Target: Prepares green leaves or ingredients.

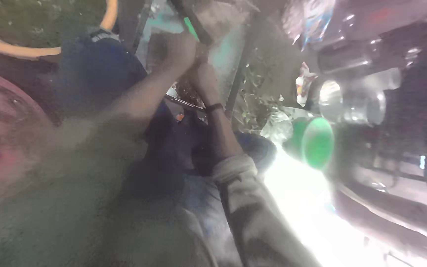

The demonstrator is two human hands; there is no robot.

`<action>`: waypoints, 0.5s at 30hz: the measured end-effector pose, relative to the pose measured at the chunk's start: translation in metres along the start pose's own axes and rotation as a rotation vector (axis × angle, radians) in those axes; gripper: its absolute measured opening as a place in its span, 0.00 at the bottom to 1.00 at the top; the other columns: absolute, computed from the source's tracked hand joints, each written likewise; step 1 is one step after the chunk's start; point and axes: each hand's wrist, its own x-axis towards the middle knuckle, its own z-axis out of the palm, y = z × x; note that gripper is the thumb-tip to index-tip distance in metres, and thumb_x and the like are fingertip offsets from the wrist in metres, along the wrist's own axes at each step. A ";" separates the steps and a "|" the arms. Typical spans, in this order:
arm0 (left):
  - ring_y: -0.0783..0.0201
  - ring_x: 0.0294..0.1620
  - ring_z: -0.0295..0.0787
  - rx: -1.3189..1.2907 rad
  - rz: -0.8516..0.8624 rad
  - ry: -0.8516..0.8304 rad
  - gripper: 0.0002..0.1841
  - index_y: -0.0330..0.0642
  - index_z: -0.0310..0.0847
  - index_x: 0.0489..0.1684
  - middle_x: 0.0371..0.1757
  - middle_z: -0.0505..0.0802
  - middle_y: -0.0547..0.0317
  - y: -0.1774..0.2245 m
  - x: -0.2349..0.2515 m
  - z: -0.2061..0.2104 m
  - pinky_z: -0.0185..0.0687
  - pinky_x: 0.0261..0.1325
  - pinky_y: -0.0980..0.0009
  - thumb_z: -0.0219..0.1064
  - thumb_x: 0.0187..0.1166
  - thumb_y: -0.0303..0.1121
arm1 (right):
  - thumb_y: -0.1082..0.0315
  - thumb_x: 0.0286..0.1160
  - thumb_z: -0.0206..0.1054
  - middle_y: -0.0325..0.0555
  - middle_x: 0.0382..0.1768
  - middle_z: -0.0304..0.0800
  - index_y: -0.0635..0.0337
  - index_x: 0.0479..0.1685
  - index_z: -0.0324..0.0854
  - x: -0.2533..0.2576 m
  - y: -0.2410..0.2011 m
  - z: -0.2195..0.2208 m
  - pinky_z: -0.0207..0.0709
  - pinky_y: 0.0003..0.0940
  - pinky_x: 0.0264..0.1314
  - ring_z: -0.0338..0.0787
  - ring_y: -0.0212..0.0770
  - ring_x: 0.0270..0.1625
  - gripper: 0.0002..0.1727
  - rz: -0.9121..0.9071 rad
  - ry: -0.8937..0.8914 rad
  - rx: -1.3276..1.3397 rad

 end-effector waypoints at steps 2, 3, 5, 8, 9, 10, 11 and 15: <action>0.30 0.64 0.87 -0.005 0.016 -0.007 0.14 0.25 0.86 0.50 0.60 0.90 0.28 0.000 -0.004 -0.002 0.80 0.62 0.31 0.67 0.80 0.31 | 0.54 0.82 0.66 0.59 0.57 0.93 0.59 0.67 0.83 -0.001 0.005 0.009 0.84 0.66 0.59 0.93 0.60 0.60 0.22 0.009 -0.001 0.000; 0.30 0.64 0.87 -0.002 0.026 -0.009 0.15 0.25 0.87 0.49 0.60 0.90 0.28 0.001 -0.005 -0.003 0.80 0.62 0.31 0.69 0.78 0.33 | 0.54 0.83 0.65 0.59 0.57 0.93 0.57 0.68 0.83 -0.007 0.006 0.011 0.85 0.65 0.58 0.93 0.60 0.60 0.22 0.014 -0.004 -0.035; 0.31 0.65 0.87 0.011 0.035 -0.014 0.20 0.25 0.86 0.48 0.60 0.90 0.28 0.001 -0.003 -0.003 0.79 0.63 0.31 0.73 0.75 0.39 | 0.57 0.84 0.63 0.60 0.57 0.93 0.58 0.73 0.80 -0.026 0.006 0.013 0.84 0.66 0.57 0.93 0.62 0.60 0.23 0.050 -0.024 -0.122; 0.32 0.62 0.88 0.034 0.039 -0.007 0.18 0.27 0.86 0.45 0.56 0.91 0.30 0.000 0.000 -0.003 0.80 0.58 0.31 0.72 0.73 0.39 | 0.57 0.83 0.64 0.58 0.54 0.94 0.55 0.75 0.79 -0.039 0.018 0.023 0.86 0.64 0.54 0.95 0.61 0.56 0.24 0.069 -0.001 -0.144; 0.32 0.60 0.89 0.051 0.027 0.005 0.18 0.29 0.86 0.43 0.55 0.91 0.31 0.000 0.000 -0.004 0.80 0.57 0.31 0.72 0.72 0.39 | 0.56 0.80 0.65 0.56 0.52 0.95 0.50 0.74 0.80 -0.039 0.023 0.025 0.87 0.64 0.52 0.95 0.60 0.55 0.24 0.066 0.021 -0.125; 0.32 0.59 0.90 0.064 0.016 0.017 0.17 0.30 0.86 0.42 0.53 0.92 0.31 -0.001 -0.001 -0.004 0.81 0.55 0.31 0.72 0.71 0.40 | 0.54 0.78 0.66 0.54 0.51 0.96 0.46 0.74 0.81 -0.038 0.026 0.024 0.87 0.64 0.51 0.95 0.58 0.53 0.25 0.067 0.042 -0.105; 0.31 0.59 0.89 0.053 0.010 0.014 0.18 0.29 0.86 0.43 0.54 0.92 0.30 -0.001 -0.002 -0.003 0.81 0.55 0.31 0.72 0.72 0.39 | 0.55 0.77 0.67 0.54 0.51 0.96 0.46 0.74 0.81 -0.037 0.027 0.021 0.87 0.65 0.51 0.95 0.59 0.54 0.25 0.067 0.054 -0.083; 0.30 0.64 0.88 -0.026 0.002 -0.003 0.16 0.25 0.85 0.51 0.60 0.90 0.28 0.000 0.000 0.000 0.80 0.61 0.30 0.71 0.76 0.33 | 0.56 0.84 0.62 0.56 0.57 0.94 0.55 0.69 0.83 -0.025 0.015 0.004 0.85 0.63 0.58 0.94 0.57 0.59 0.21 0.052 0.055 -0.003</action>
